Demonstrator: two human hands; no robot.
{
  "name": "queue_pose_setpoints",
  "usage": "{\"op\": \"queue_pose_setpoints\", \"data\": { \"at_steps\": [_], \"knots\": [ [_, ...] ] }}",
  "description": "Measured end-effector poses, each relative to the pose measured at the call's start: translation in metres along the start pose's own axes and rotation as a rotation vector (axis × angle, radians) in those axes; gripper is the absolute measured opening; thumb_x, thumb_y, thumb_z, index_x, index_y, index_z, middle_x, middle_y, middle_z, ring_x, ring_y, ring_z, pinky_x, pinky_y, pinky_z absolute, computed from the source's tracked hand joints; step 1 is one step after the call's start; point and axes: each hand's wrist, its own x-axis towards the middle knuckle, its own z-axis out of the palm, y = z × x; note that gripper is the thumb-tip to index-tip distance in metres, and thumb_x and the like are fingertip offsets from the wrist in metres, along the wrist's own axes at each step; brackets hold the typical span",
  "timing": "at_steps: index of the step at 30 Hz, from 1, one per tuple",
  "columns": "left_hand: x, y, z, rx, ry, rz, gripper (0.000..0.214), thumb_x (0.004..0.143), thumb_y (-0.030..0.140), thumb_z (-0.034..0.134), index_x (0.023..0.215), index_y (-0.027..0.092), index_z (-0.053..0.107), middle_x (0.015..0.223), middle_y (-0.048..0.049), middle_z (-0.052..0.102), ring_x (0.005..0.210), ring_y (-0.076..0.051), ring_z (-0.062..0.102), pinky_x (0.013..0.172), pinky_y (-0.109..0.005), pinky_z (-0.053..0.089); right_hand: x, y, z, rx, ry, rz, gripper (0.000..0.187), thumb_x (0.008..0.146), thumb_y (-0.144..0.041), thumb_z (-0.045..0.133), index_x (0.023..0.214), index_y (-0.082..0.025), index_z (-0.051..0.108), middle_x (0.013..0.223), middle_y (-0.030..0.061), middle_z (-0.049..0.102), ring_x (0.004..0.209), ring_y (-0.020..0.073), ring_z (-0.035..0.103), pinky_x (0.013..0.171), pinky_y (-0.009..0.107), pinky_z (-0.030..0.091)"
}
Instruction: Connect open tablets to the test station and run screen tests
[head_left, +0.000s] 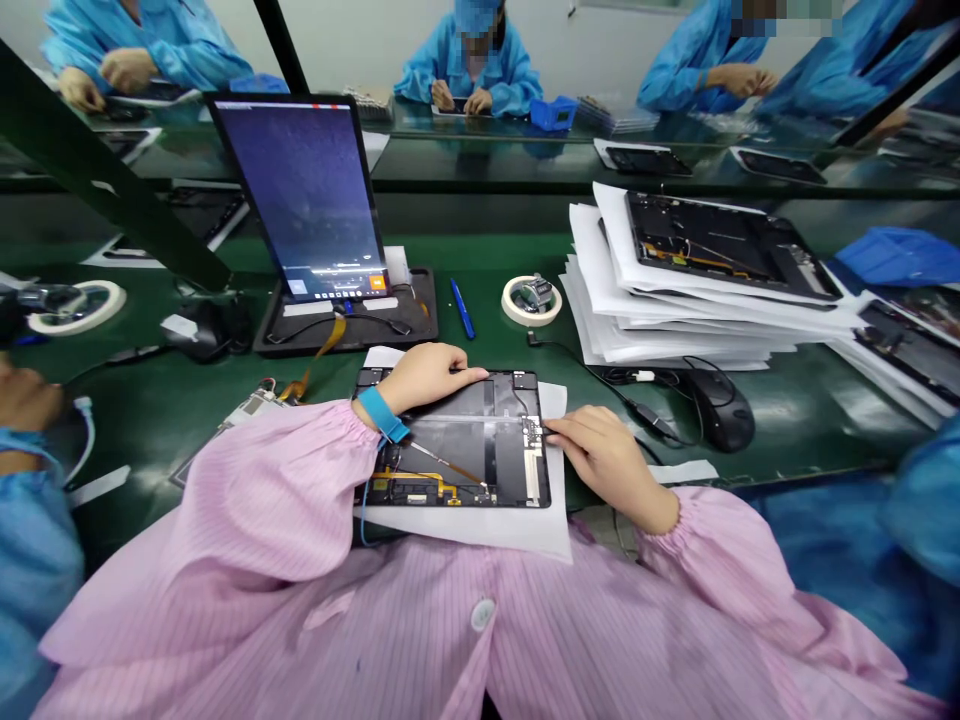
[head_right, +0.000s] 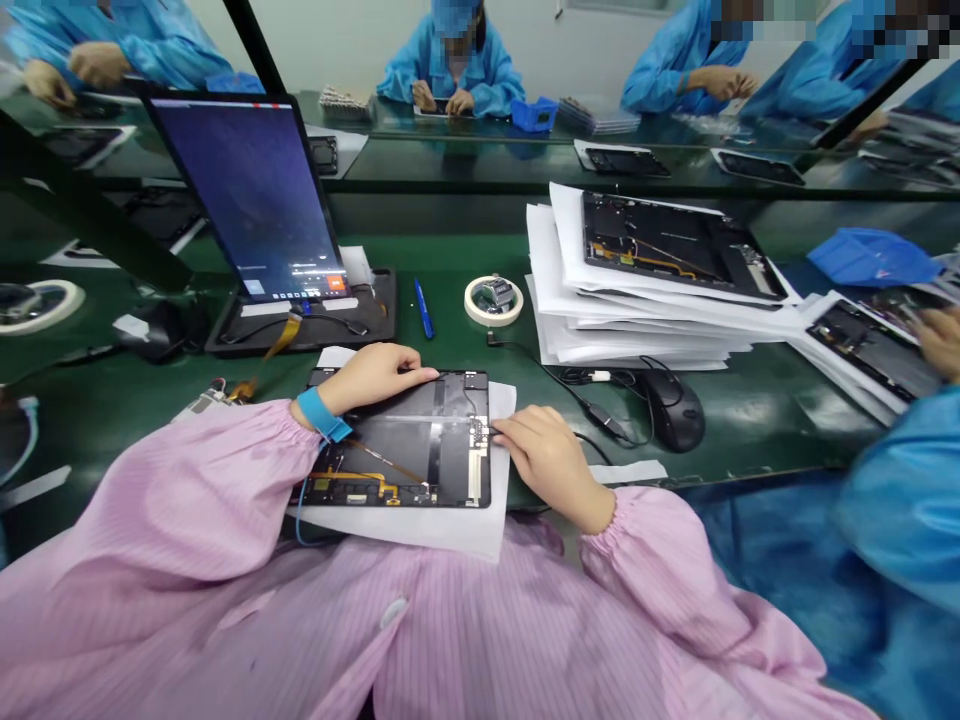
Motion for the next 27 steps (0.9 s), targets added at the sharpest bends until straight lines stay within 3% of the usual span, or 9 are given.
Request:
{"op": "queue_pose_setpoints", "data": {
  "at_steps": [5, 7, 11, 16, 18, 20, 23, 25, 27],
  "knots": [
    [0.003, -0.001, -0.003, -0.171, 0.029, -0.068, 0.041, 0.078, 0.058, 0.06, 0.088, 0.018, 0.061, 0.067, 0.0011, 0.062, 0.059, -0.015, 0.054, 0.055, -0.025, 0.032, 0.006, -0.003, -0.005, -0.031, 0.022, -0.017, 0.016, 0.096, -0.022, 0.051, 0.099, -0.014, 0.064, 0.084, 0.0049, 0.066, 0.078, 0.0185, 0.054, 0.074, 0.033, 0.038],
    [0.005, 0.0, -0.007, -0.17, 0.032, -0.069, 0.042, 0.081, 0.059, 0.056, 0.085, 0.018, 0.062, 0.065, 0.0005, 0.062, 0.059, -0.015, 0.055, 0.056, -0.026, 0.034, 0.005, -0.002, -0.01, -0.046, 0.038, -0.031, 0.016, 0.096, -0.023, 0.05, 0.1, -0.015, 0.064, 0.085, 0.0043, 0.066, 0.078, 0.0182, 0.055, 0.075, 0.033, 0.038],
    [0.01, 0.0, -0.019, -0.054, 0.074, -0.075, 0.047, 0.085, 0.056, 0.052, 0.061, 0.017, 0.06, 0.06, -0.0017, 0.06, 0.057, -0.015, 0.054, 0.057, -0.027, 0.033, 0.002, 0.011, -0.014, -0.084, 0.098, -0.063, 0.019, 0.097, -0.03, 0.05, 0.102, -0.018, 0.064, 0.087, 0.0035, 0.067, 0.078, 0.0181, 0.059, 0.076, 0.033, 0.04],
    [0.005, 0.005, -0.034, -0.104, 0.115, -0.163, 0.035, 0.081, 0.052, 0.061, 0.078, 0.017, 0.065, 0.07, -0.0023, 0.066, 0.063, -0.016, 0.059, 0.061, -0.026, 0.04, 0.005, 0.034, -0.001, -0.092, 0.072, -0.009, 0.03, 0.097, -0.043, 0.045, 0.099, -0.02, 0.064, 0.089, 0.0045, 0.067, 0.08, 0.0205, 0.062, 0.076, 0.035, 0.044],
    [-0.001, -0.001, -0.048, -0.13, 0.194, -0.177, 0.034, 0.081, 0.051, 0.06, 0.088, 0.018, 0.065, 0.076, -0.0028, 0.068, 0.068, -0.018, 0.062, 0.064, -0.027, 0.044, 0.006, 0.039, 0.006, -0.067, 0.031, 0.025, 0.032, 0.096, -0.044, 0.044, 0.098, -0.019, 0.063, 0.091, 0.0057, 0.067, 0.081, 0.0214, 0.063, 0.076, 0.036, 0.046],
    [-0.009, -0.021, -0.071, -0.11, 0.386, -0.242, 0.028, 0.086, 0.044, 0.055, 0.094, 0.019, 0.065, 0.083, -0.0044, 0.07, 0.077, -0.02, 0.064, 0.071, -0.029, 0.046, 0.006, 0.043, 0.011, -0.042, 0.009, 0.051, 0.032, 0.096, -0.044, 0.043, 0.098, -0.019, 0.062, 0.092, 0.0068, 0.066, 0.083, 0.022, 0.063, 0.077, 0.036, 0.048],
    [-0.022, -0.075, -0.109, -0.005, 0.742, -0.491, 0.025, 0.084, 0.019, 0.052, 0.107, 0.016, 0.062, 0.104, -0.0108, 0.069, 0.098, -0.023, 0.063, 0.086, -0.033, 0.045, 0.004, 0.046, 0.017, -0.025, -0.012, 0.085, 0.032, 0.096, -0.046, 0.042, 0.098, -0.02, 0.061, 0.093, 0.0071, 0.065, 0.084, 0.0227, 0.062, 0.078, 0.038, 0.048],
    [-0.027, -0.114, -0.125, -0.033, 0.75, -0.67, 0.032, 0.076, 0.013, 0.059, 0.108, 0.012, 0.062, 0.111, -0.0155, 0.066, 0.105, -0.026, 0.061, 0.09, -0.033, 0.043, 0.003, 0.049, 0.019, -0.013, -0.028, 0.104, 0.034, 0.096, -0.048, 0.042, 0.099, -0.02, 0.061, 0.093, 0.0072, 0.065, 0.084, 0.023, 0.062, 0.078, 0.038, 0.048],
    [-0.029, -0.144, -0.128, -0.082, 0.682, -0.675, 0.024, 0.073, 0.016, 0.066, 0.096, 0.011, 0.065, 0.1, -0.0139, 0.069, 0.094, -0.024, 0.064, 0.083, -0.031, 0.046, 0.003, 0.051, 0.02, -0.002, -0.04, 0.123, 0.035, 0.095, -0.049, 0.041, 0.098, -0.02, 0.061, 0.093, 0.0073, 0.065, 0.082, 0.0231, 0.062, 0.076, 0.039, 0.049]
  ]
}}
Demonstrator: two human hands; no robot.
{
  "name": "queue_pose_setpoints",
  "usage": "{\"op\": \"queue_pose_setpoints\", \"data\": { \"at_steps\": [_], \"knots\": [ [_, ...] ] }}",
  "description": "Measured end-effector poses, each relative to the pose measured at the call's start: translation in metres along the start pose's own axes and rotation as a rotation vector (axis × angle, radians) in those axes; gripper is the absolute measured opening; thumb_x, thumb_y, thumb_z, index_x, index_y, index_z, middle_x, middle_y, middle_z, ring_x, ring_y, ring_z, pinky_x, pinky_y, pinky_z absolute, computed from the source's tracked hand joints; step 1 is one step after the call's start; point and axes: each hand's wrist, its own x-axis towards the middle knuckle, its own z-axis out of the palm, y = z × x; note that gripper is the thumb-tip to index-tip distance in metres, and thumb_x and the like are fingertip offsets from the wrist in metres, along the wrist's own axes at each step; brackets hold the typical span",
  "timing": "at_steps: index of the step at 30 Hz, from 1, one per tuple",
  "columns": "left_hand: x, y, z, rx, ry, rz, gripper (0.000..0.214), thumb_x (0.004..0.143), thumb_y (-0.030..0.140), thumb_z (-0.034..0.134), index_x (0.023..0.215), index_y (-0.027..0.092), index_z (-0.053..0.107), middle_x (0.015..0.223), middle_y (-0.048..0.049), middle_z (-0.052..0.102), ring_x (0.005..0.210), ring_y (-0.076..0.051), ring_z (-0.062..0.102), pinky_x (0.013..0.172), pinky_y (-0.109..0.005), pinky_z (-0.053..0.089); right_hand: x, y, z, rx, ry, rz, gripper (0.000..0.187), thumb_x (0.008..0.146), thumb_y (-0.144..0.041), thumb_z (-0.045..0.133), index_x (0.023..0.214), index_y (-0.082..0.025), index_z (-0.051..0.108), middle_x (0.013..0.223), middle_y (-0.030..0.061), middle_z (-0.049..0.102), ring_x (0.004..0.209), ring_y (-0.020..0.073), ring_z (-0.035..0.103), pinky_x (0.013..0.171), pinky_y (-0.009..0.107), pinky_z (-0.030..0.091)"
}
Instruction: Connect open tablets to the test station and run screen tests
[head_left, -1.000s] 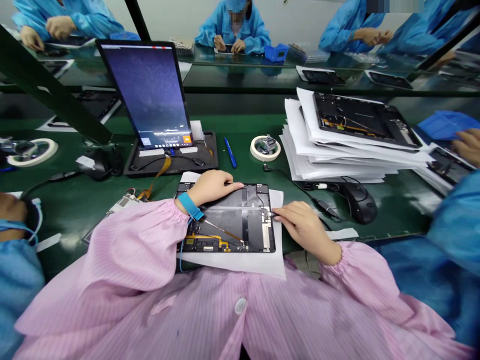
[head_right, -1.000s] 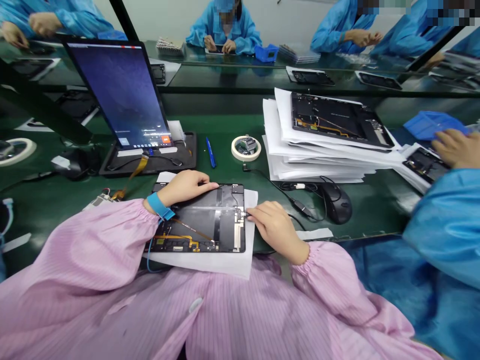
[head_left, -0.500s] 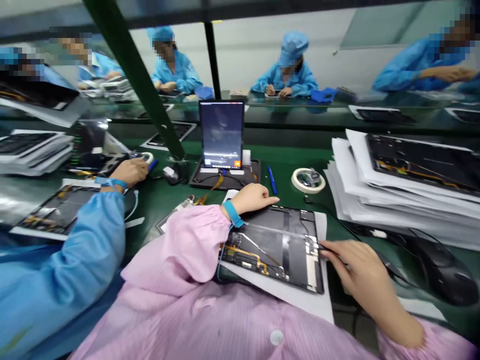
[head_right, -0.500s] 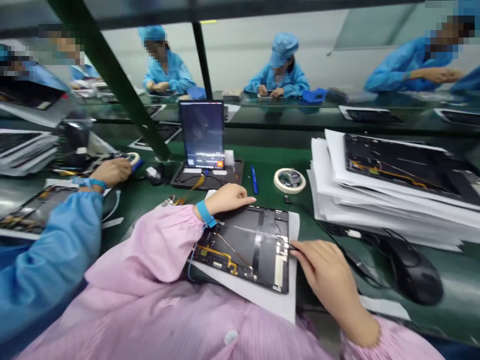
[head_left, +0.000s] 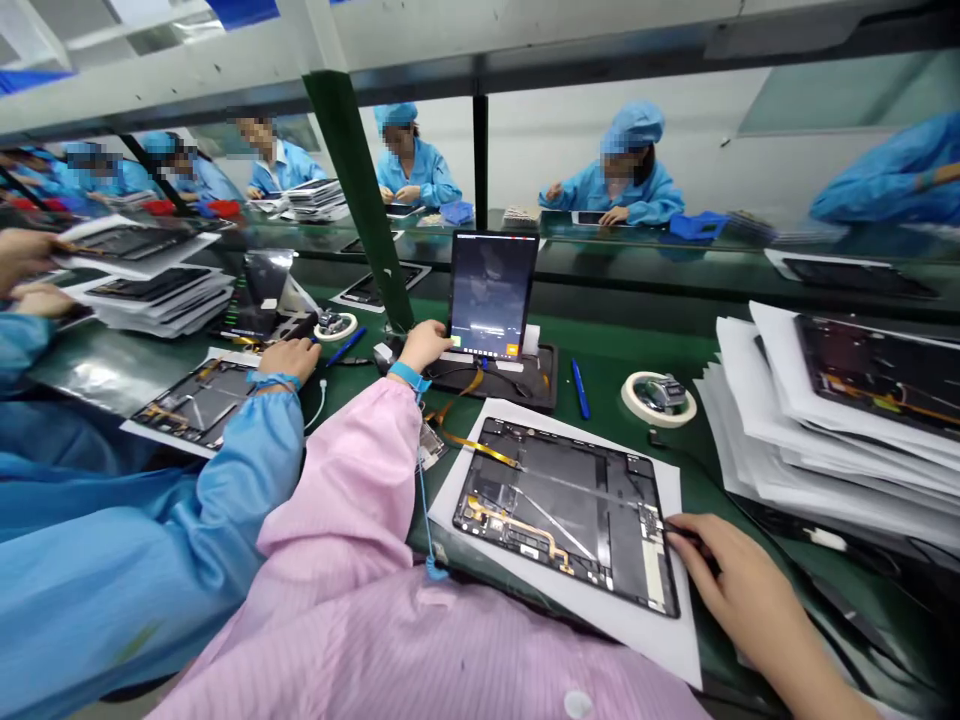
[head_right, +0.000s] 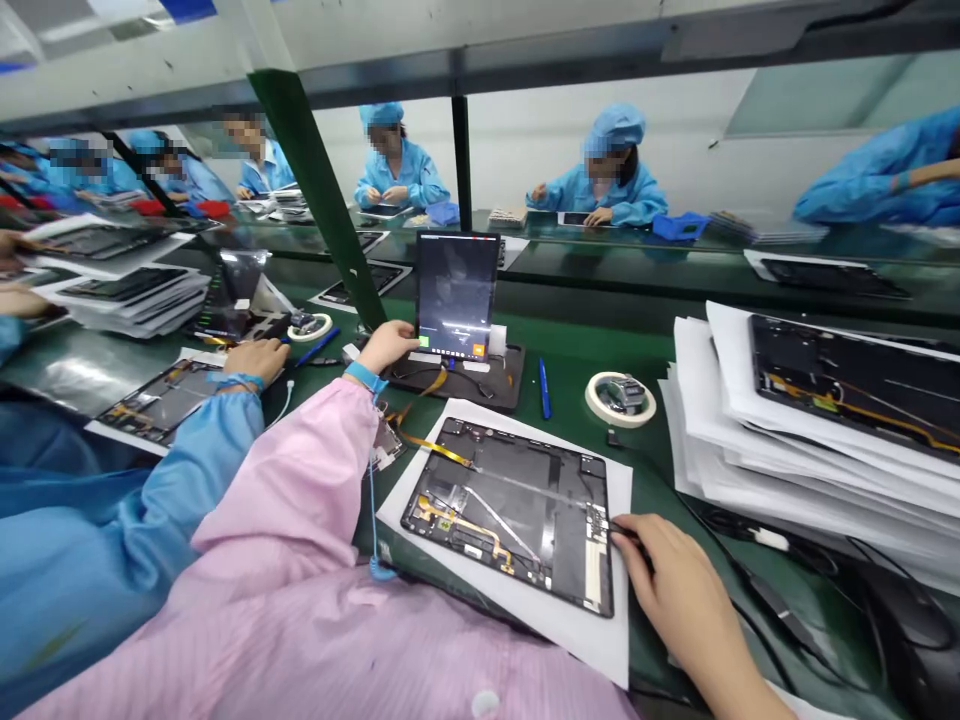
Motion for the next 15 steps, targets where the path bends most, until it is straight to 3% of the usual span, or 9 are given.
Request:
{"op": "queue_pose_setpoints", "data": {
  "at_steps": [3, 5, 8, 10, 13, 15],
  "knots": [
    [0.009, -0.017, 0.013, -0.029, -0.039, 0.024, 0.017, 0.077, 0.026, 0.066, 0.085, 0.011, 0.066, 0.087, -0.0096, 0.07, 0.083, -0.021, 0.065, 0.076, -0.028, 0.048, 0.001, 0.002, 0.001, 0.015, -0.01, 0.028, 0.036, 0.094, -0.051, 0.042, 0.097, -0.021, 0.062, 0.091, 0.0069, 0.065, 0.08, 0.0232, 0.062, 0.074, 0.038, 0.049],
    [0.005, -0.016, 0.02, -0.036, -0.006, 0.023, 0.022, 0.08, 0.03, 0.063, 0.09, 0.01, 0.065, 0.09, -0.0107, 0.07, 0.084, -0.02, 0.065, 0.079, -0.029, 0.048, 0.002, 0.002, 0.0, 0.027, -0.011, 0.036, 0.035, 0.093, -0.051, 0.044, 0.097, -0.022, 0.062, 0.091, 0.0066, 0.066, 0.08, 0.023, 0.062, 0.073, 0.037, 0.05],
    [-0.01, -0.005, 0.021, -0.022, 0.121, 0.029, 0.037, 0.084, 0.034, 0.059, 0.111, 0.008, 0.059, 0.11, -0.0167, 0.065, 0.104, -0.025, 0.06, 0.092, -0.035, 0.045, 0.003, 0.003, -0.001, 0.04, -0.004, 0.034, 0.036, 0.092, -0.052, 0.044, 0.097, -0.022, 0.064, 0.091, 0.0066, 0.067, 0.079, 0.0229, 0.063, 0.072, 0.036, 0.052],
    [-0.024, 0.006, 0.02, 0.006, 0.193, 0.108, 0.039, 0.088, 0.033, 0.051, 0.12, 0.01, 0.055, 0.119, -0.0175, 0.061, 0.115, -0.027, 0.053, 0.1, -0.04, 0.04, 0.002, 0.003, -0.001, 0.045, 0.0, 0.037, 0.037, 0.091, -0.053, 0.045, 0.096, -0.022, 0.064, 0.091, 0.0072, 0.067, 0.079, 0.0234, 0.064, 0.071, 0.036, 0.052],
    [-0.045, 0.022, 0.023, 0.033, 0.133, 0.253, 0.038, 0.091, 0.024, 0.039, 0.122, 0.01, 0.054, 0.121, -0.0159, 0.06, 0.121, -0.026, 0.048, 0.105, -0.04, 0.038, 0.002, 0.005, -0.002, 0.045, -0.002, 0.039, 0.038, 0.091, -0.054, 0.045, 0.095, -0.022, 0.065, 0.09, 0.0072, 0.068, 0.077, 0.0234, 0.064, 0.07, 0.036, 0.053],
    [-0.053, 0.029, 0.029, 0.047, 0.073, 0.292, 0.043, 0.088, 0.02, 0.039, 0.128, 0.008, 0.049, 0.128, -0.0169, 0.056, 0.128, -0.027, 0.043, 0.108, -0.04, 0.036, 0.002, 0.006, -0.001, 0.045, -0.005, 0.029, 0.037, 0.09, -0.055, 0.046, 0.096, -0.023, 0.065, 0.09, 0.0063, 0.068, 0.076, 0.0226, 0.064, 0.068, 0.035, 0.054]
  ]
}}
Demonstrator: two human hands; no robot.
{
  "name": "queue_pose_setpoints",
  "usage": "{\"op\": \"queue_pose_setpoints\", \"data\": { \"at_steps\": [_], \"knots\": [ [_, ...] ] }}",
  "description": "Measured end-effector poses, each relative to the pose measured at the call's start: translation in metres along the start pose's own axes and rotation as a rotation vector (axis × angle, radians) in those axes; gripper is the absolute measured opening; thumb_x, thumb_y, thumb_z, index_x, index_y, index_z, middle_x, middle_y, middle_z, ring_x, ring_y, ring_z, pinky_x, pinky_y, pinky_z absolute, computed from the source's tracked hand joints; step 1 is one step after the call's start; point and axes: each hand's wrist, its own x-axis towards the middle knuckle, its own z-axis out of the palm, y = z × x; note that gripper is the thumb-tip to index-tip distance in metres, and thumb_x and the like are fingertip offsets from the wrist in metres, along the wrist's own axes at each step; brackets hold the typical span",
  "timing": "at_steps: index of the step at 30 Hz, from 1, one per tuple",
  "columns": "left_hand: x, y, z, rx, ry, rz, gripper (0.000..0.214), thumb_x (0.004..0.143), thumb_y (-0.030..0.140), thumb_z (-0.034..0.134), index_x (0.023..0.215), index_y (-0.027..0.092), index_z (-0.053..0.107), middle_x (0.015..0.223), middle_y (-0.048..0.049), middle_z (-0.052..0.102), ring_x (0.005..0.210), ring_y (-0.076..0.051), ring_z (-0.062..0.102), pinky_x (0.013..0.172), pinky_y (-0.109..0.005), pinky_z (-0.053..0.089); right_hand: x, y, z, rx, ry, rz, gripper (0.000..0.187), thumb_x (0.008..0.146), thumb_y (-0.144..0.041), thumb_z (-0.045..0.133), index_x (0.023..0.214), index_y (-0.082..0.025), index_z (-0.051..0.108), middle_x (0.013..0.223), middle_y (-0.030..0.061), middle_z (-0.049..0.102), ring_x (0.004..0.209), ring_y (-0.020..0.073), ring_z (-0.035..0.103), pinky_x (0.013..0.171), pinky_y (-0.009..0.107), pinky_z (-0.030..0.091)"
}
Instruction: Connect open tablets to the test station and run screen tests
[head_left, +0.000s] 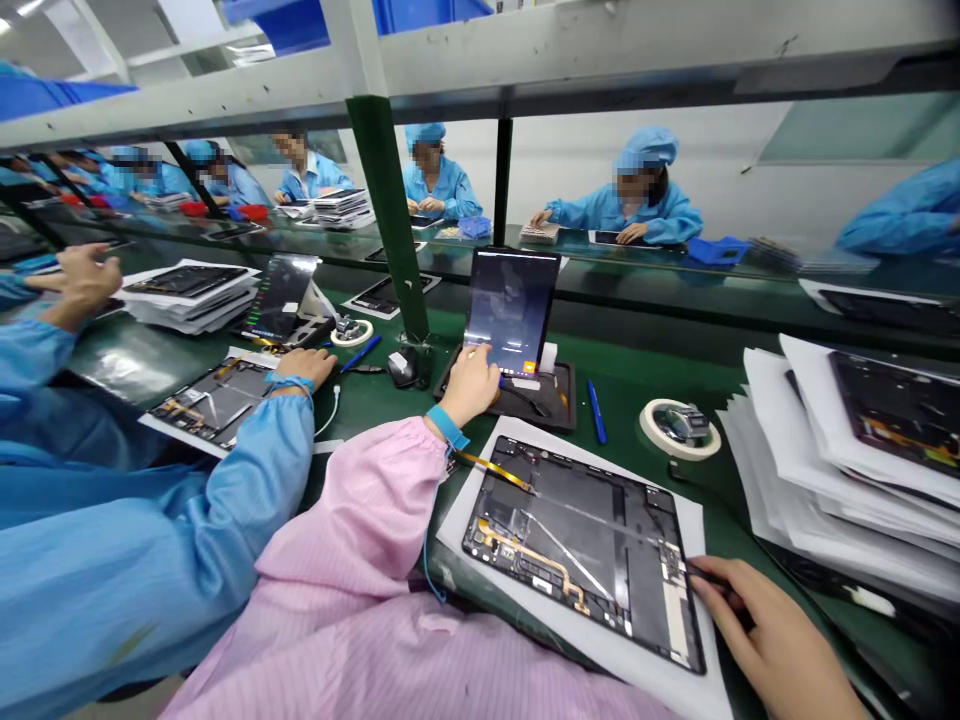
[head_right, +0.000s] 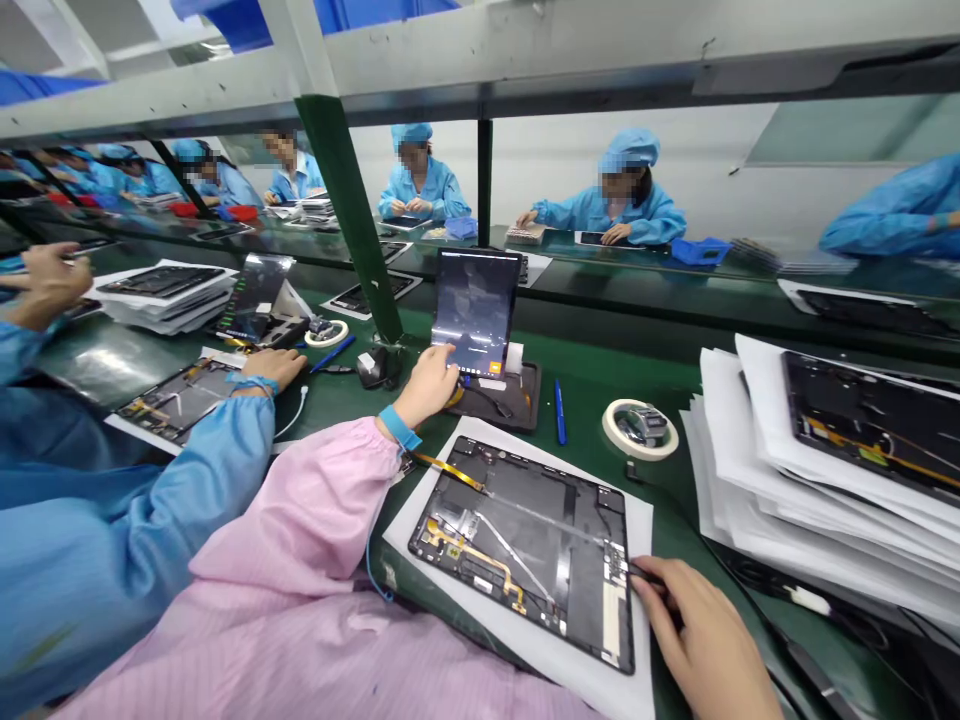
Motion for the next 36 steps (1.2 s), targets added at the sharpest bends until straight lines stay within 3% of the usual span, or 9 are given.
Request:
{"op": "queue_pose_setpoints", "data": {
  "at_steps": [6, 10, 18, 28, 31, 33, 36],
  "knots": [
    [0.01, 0.0, 0.011, 0.068, 0.048, 0.075, 0.066, 0.08, 0.015, 0.044, 0.143, 0.002, 0.027, 0.138, -0.0178, 0.048, 0.141, -0.031, 0.02, 0.113, -0.046, 0.027, 0.001, 0.0, 0.0, -0.003, 0.012, -0.013, 0.038, 0.09, -0.056, 0.046, 0.096, -0.023, 0.064, 0.088, 0.0051, 0.067, 0.073, 0.0211, 0.064, 0.066, 0.034, 0.054],
    [0.011, 0.002, 0.007, 0.093, 0.025, 0.086, 0.067, 0.079, 0.016, 0.044, 0.142, 0.001, 0.028, 0.135, -0.0187, 0.049, 0.14, -0.032, 0.023, 0.112, -0.047, 0.027, 0.0, -0.001, -0.001, -0.004, 0.014, -0.017, 0.037, 0.091, -0.055, 0.046, 0.096, -0.023, 0.064, 0.088, 0.0048, 0.067, 0.073, 0.021, 0.064, 0.065, 0.033, 0.054],
    [0.009, 0.027, -0.005, 0.081, -0.042, 0.067, 0.058, 0.077, 0.015, 0.045, 0.134, 0.006, 0.039, 0.133, -0.0183, 0.051, 0.135, -0.031, 0.032, 0.109, -0.046, 0.033, 0.002, -0.004, -0.002, 0.007, 0.007, -0.005, 0.035, 0.091, -0.053, 0.046, 0.096, -0.023, 0.064, 0.09, 0.0057, 0.067, 0.076, 0.0218, 0.064, 0.068, 0.034, 0.054],
    [0.035, 0.028, 0.014, 0.196, 0.059, 0.235, 0.063, 0.075, 0.01, 0.046, 0.137, 0.002, 0.036, 0.145, -0.0201, 0.04, 0.142, -0.032, 0.019, 0.113, -0.047, 0.022, 0.001, -0.004, -0.002, 0.003, 0.025, -0.019, 0.034, 0.092, -0.051, 0.046, 0.096, -0.023, 0.064, 0.09, 0.0054, 0.067, 0.078, 0.0215, 0.065, 0.07, 0.033, 0.054],
    [0.02, 0.045, 0.01, 0.161, 0.088, 0.225, 0.054, 0.08, 0.013, 0.046, 0.133, 0.001, 0.041, 0.142, -0.0213, 0.043, 0.141, -0.033, 0.022, 0.112, -0.047, 0.025, 0.0, -0.005, -0.001, -0.044, 0.045, -0.061, 0.036, 0.094, -0.05, 0.043, 0.103, -0.022, 0.064, 0.09, 0.0055, 0.066, 0.078, 0.0212, 0.064, 0.069, 0.033, 0.053],
    [-0.002, 0.068, 0.008, 0.073, 0.08, 0.258, 0.043, 0.085, 0.019, 0.047, 0.126, 0.006, 0.047, 0.132, -0.0189, 0.052, 0.133, -0.03, 0.036, 0.107, -0.043, 0.034, 0.001, -0.007, -0.002, -0.101, 0.061, -0.11, 0.039, 0.097, -0.049, 0.039, 0.114, -0.022, 0.062, 0.088, 0.0054, 0.065, 0.074, 0.0208, 0.064, 0.066, 0.033, 0.053],
    [-0.043, 0.107, 0.013, -0.016, -0.149, 0.467, 0.024, 0.091, 0.026, 0.044, 0.107, 0.017, 0.06, 0.102, -0.0095, 0.066, 0.098, -0.022, 0.058, 0.087, -0.035, 0.047, 0.003, -0.016, -0.01, -0.188, 0.041, -0.185, 0.037, 0.099, -0.043, 0.036, 0.113, -0.02, 0.061, 0.086, 0.0058, 0.063, 0.071, 0.0205, 0.062, 0.067, 0.034, 0.051]
  ]
}}
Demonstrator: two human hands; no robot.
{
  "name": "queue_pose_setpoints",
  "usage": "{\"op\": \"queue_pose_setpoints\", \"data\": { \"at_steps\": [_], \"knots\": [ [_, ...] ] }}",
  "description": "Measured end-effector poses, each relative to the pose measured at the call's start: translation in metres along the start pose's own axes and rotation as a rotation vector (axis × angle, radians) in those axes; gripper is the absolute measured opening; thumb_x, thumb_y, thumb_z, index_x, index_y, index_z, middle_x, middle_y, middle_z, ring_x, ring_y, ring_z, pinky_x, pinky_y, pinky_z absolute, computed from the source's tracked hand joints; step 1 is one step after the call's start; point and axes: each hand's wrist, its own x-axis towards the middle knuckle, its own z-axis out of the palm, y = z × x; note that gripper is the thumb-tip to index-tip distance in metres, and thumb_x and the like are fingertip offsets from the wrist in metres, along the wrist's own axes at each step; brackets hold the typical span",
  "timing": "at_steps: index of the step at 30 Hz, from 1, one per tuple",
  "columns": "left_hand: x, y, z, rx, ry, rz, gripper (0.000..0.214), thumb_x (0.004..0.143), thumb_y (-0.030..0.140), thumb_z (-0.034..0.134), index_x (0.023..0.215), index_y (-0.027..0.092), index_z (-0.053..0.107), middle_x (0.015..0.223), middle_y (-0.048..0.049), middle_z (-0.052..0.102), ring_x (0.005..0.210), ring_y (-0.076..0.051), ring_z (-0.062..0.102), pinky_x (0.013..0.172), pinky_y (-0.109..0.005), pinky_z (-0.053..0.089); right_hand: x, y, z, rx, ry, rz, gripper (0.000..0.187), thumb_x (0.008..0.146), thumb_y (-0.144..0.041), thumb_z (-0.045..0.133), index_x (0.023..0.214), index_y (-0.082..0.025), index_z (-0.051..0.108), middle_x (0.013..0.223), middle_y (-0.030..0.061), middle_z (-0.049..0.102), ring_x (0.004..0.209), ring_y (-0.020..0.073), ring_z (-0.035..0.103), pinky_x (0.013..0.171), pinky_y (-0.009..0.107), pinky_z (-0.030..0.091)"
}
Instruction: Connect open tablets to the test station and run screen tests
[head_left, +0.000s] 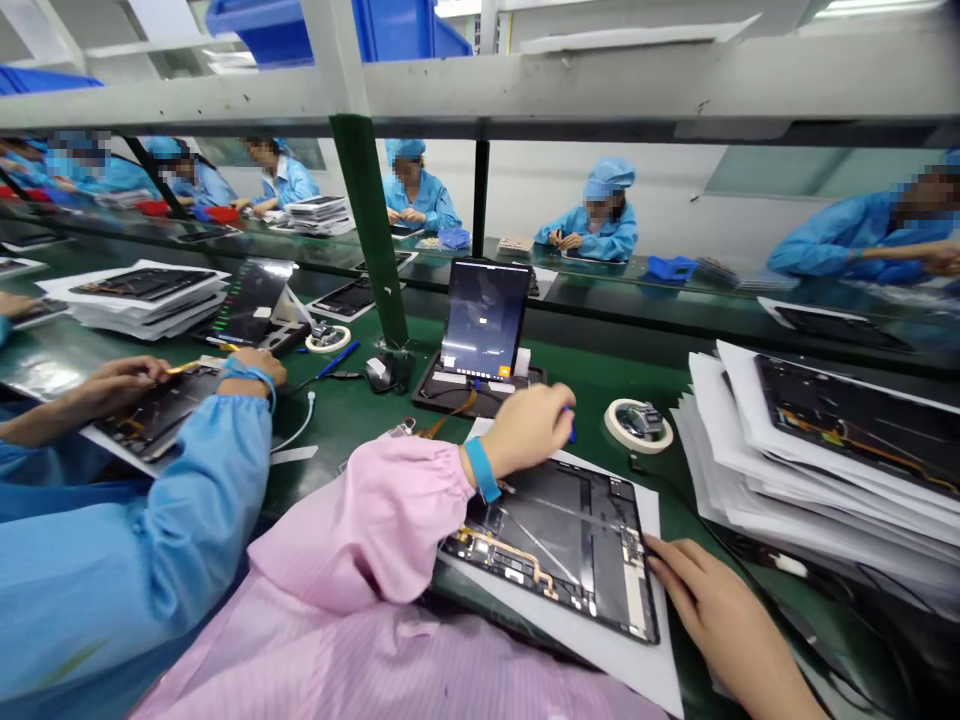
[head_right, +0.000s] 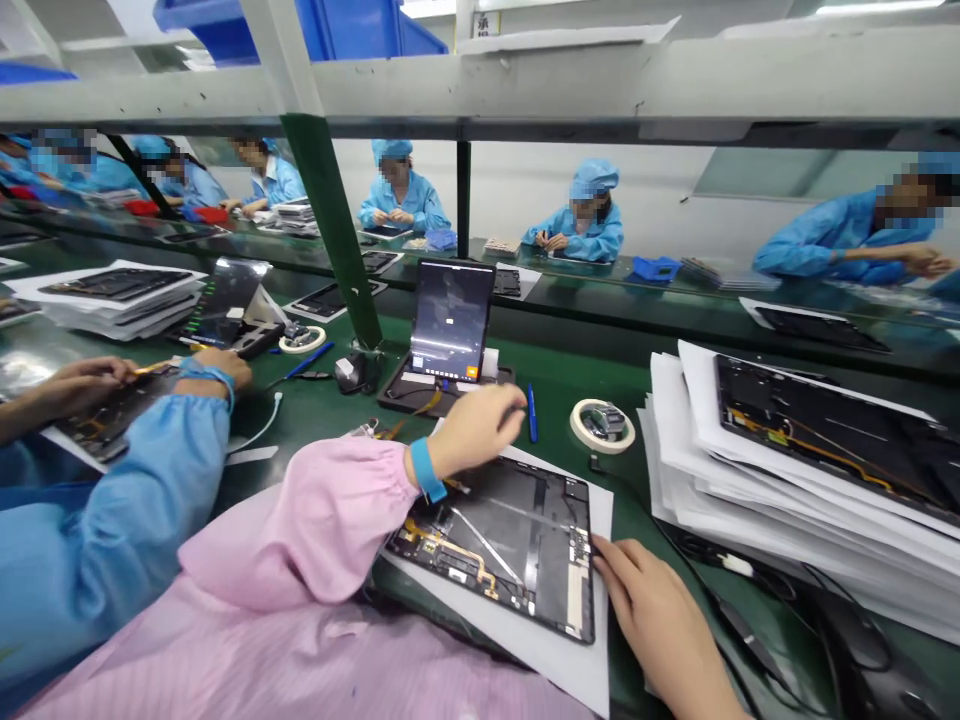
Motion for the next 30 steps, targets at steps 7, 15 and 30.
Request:
{"op": "queue_pose_setpoints", "data": {
  "at_steps": [7, 15, 30],
  "knots": [
    [-0.019, 0.024, 0.046, 0.052, -0.264, 0.276, 0.035, 0.094, 0.035, 0.044, 0.082, 0.014, 0.069, 0.09, -0.0106, 0.063, 0.093, -0.025, 0.055, 0.077, -0.038, 0.044, 0.009, -0.034, -0.035, -0.059, -0.191, -0.005, 0.028, 0.1, -0.023, 0.029, 0.098, -0.015, 0.056, 0.09, 0.0094, 0.061, 0.08, 0.0215, 0.06, 0.072, 0.035, 0.049],
    [-0.02, 0.011, 0.057, -0.151, -0.439, 0.094, 0.034, 0.095, 0.038, 0.04, 0.083, 0.019, 0.065, 0.081, -0.0052, 0.068, 0.073, -0.02, 0.06, 0.063, -0.029, 0.039, 0.037, -0.003, -0.038, -0.179, -0.203, 0.223, 0.033, 0.095, -0.032, 0.048, 0.124, -0.017, 0.055, 0.089, 0.0067, 0.066, 0.074, 0.0214, 0.063, 0.063, 0.03, 0.046],
    [-0.022, 0.004, 0.061, -0.173, -0.467, 0.083, 0.039, 0.096, 0.043, 0.036, 0.085, 0.018, 0.064, 0.084, -0.0052, 0.069, 0.075, -0.021, 0.061, 0.058, -0.028, 0.032, 0.025, -0.027, -0.055, 0.608, 0.15, 0.457, 0.019, 0.093, -0.035, 0.054, 0.105, -0.02, 0.052, 0.076, 0.0011, 0.063, 0.056, 0.0113, 0.054, 0.051, 0.023, 0.04]
  ]
}}
